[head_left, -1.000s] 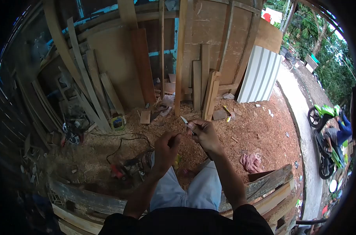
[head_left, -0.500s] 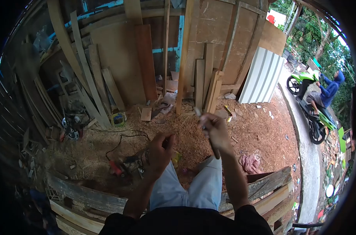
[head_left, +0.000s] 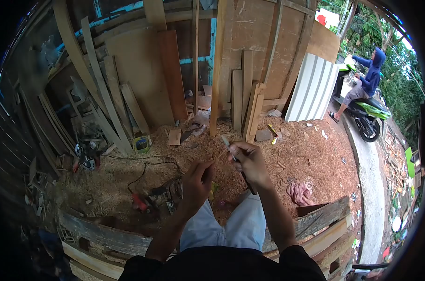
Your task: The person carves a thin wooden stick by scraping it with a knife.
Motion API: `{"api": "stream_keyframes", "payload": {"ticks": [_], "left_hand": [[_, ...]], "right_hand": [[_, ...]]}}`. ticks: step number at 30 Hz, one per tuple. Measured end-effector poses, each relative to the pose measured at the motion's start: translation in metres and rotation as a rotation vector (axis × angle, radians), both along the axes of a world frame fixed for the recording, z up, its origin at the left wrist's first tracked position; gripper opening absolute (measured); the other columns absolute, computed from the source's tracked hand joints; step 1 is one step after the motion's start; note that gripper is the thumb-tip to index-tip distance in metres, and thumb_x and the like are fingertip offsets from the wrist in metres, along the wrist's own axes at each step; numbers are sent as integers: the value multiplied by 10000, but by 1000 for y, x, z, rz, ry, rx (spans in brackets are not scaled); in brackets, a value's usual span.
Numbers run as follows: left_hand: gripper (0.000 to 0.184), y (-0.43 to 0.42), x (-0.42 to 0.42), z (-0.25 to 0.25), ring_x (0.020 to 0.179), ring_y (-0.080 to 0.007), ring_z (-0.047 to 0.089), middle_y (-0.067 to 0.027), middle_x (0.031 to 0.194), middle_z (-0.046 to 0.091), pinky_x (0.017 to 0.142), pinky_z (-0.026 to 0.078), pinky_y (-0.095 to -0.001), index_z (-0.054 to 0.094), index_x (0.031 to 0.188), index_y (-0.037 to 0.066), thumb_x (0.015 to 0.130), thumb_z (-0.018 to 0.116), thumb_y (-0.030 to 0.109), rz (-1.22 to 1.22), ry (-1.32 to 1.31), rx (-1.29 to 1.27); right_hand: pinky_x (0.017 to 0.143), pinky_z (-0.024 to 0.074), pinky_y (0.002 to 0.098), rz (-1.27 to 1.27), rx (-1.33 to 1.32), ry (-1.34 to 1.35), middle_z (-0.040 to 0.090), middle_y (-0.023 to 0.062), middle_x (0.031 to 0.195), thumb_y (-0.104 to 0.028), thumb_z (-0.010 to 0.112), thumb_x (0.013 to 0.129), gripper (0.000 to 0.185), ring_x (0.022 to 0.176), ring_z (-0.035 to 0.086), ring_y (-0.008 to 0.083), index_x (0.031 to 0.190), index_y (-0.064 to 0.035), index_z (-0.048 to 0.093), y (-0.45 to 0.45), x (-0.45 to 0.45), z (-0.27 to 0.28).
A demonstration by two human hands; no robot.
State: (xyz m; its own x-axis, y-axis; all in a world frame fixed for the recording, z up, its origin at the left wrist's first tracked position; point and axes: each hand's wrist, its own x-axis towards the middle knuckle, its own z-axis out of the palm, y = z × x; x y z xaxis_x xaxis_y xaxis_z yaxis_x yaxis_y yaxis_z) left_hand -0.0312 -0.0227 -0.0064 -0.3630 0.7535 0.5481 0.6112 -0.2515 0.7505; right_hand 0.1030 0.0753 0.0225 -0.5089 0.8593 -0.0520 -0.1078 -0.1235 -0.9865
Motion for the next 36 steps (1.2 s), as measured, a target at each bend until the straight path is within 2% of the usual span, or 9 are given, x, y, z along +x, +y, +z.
{"api": "stream_keyframes", "payload": {"ticks": [2,16,18,21,23,25,31,35,36], "left_hand": [[104,0,0,-3,542,-177,499,-83,735,497,473,395,-301,593,938,6,839,607,31,-25,80,50],[89,-1,4,1,604,-194,543,-91,743,530,515,426,-308,606,918,17,842,613,62,-87,1,-1],[89,-4,1,0,601,-190,549,-90,742,535,517,430,-303,609,912,15,840,617,67,-93,-28,-8],[69,-9,-9,-7,554,-109,510,-47,681,540,509,407,-247,630,857,13,829,636,76,-5,-68,-23],[69,-6,-9,-9,559,-74,497,-24,669,543,508,401,-237,638,847,16,830,642,83,-10,-231,-64],[72,-1,-5,-9,565,-61,488,-15,667,542,509,394,-231,641,844,17,832,642,88,-20,-233,-62],[79,3,3,4,568,-51,467,-4,664,533,514,382,-220,642,843,20,832,645,98,-83,-205,-49],[83,0,5,3,593,-56,497,-10,687,555,532,402,-220,638,852,22,838,635,103,-110,-198,-81],[83,-1,5,-2,593,-56,497,-10,687,555,532,402,-220,638,852,22,838,635,103,-107,-200,-80]], "right_hand": [[425,267,175,8,-31,11,559,17,683,-201,545,917,200,471,361,28,947,-7,584,2,3,-1],[415,314,179,25,-36,-33,545,-7,670,-229,554,913,222,465,388,25,920,-17,616,18,15,-3],[408,325,174,-339,119,-27,539,-11,664,-215,548,914,207,444,384,23,906,-20,618,36,24,-8],[403,331,171,-314,97,129,543,-5,654,-189,545,911,182,441,394,28,909,-21,612,57,48,4],[403,317,171,-272,153,6,546,-3,649,-179,539,915,177,442,389,27,906,-16,608,43,44,11],[413,304,172,-70,99,-36,556,3,658,-184,539,918,185,454,391,28,901,-15,612,20,31,18],[440,278,169,103,5,24,551,4,669,-224,543,917,232,489,367,30,931,-3,613,2,12,13],[443,290,163,67,9,-56,555,6,691,-194,541,914,199,494,384,31,924,-8,611,11,16,7],[439,305,173,-123,39,-37,553,6,682,-160,511,923,180,479,391,39,912,-14,615,16,19,7]]}}
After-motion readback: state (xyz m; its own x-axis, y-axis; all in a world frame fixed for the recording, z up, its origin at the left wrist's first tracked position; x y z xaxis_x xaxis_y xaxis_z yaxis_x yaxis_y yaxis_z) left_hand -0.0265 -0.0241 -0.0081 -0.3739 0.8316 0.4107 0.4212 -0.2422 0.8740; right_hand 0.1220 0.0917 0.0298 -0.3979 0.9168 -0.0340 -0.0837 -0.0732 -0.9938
